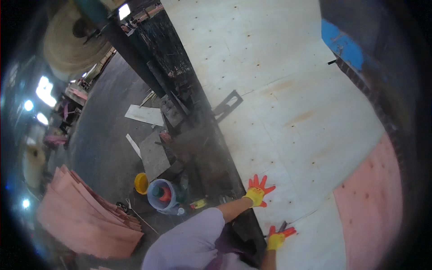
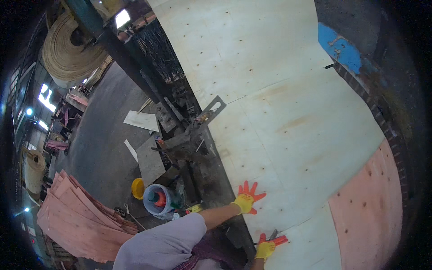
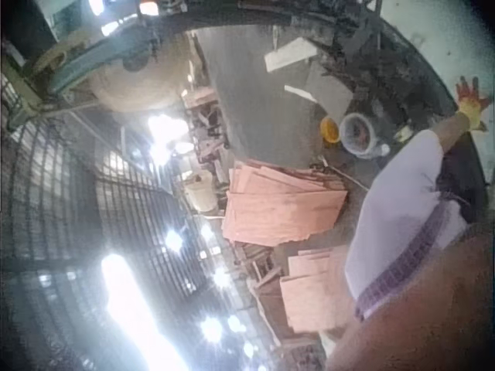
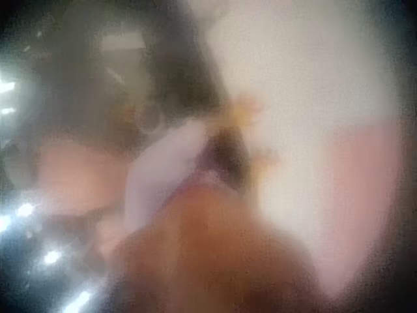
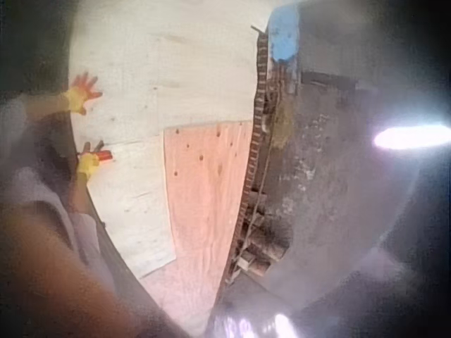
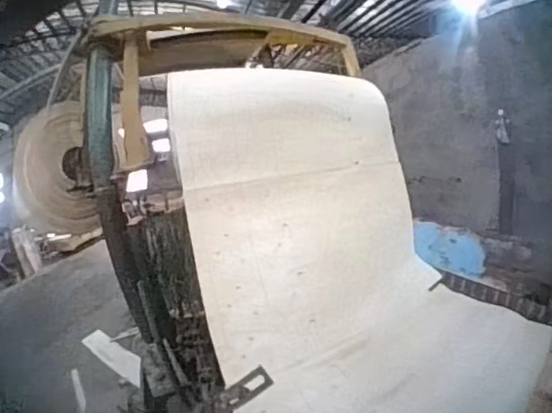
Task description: The person picks up wood veneer sheets from a stack, places and aligns them onto a panel, and cuts the edges using a knife.
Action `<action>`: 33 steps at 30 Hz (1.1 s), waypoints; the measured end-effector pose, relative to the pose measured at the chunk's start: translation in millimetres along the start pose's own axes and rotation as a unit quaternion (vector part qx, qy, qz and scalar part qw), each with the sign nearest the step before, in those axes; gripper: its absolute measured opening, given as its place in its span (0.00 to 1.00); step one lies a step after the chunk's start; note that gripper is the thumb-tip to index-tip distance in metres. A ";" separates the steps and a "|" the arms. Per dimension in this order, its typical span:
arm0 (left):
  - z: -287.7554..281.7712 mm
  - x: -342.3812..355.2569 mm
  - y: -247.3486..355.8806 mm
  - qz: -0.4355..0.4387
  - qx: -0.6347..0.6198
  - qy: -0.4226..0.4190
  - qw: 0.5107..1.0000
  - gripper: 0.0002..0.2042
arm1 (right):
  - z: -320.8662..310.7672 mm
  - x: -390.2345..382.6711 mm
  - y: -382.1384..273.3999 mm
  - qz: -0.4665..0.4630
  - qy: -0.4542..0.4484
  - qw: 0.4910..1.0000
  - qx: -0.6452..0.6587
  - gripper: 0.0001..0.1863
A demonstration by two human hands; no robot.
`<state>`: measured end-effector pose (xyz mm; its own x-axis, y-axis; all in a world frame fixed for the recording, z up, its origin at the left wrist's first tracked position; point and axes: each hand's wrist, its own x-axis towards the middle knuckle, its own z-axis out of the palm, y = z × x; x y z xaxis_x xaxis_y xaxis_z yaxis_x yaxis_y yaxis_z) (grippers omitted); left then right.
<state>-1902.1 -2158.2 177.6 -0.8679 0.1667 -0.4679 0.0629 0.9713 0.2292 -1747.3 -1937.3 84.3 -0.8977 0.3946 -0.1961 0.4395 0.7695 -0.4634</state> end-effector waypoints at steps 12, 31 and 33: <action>-40.1 7.7 -4.1 0.025 -0.013 -0.080 0.996 0.45 | 57.7 31.0 79.4 0.112 -0.018 0.950 0.292 0.49; -512.6 -269.5 -271.6 0.430 -0.697 0.393 0.418 0.15 | 5.3 5.9 -136.6 0.034 -0.143 0.978 0.145 0.46; -490.2 -323.0 -224.6 0.648 -0.578 0.215 0.447 0.16 | -0.2 1.6 -125.9 0.105 -0.134 0.907 0.386 0.45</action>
<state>-1877.4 -2513.3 695.6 -0.5020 0.1730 0.8474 0.5697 -0.6711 0.4745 -1804.1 -2033.4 142.6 -0.8181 0.2762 -0.5044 0.5407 0.0708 -0.8382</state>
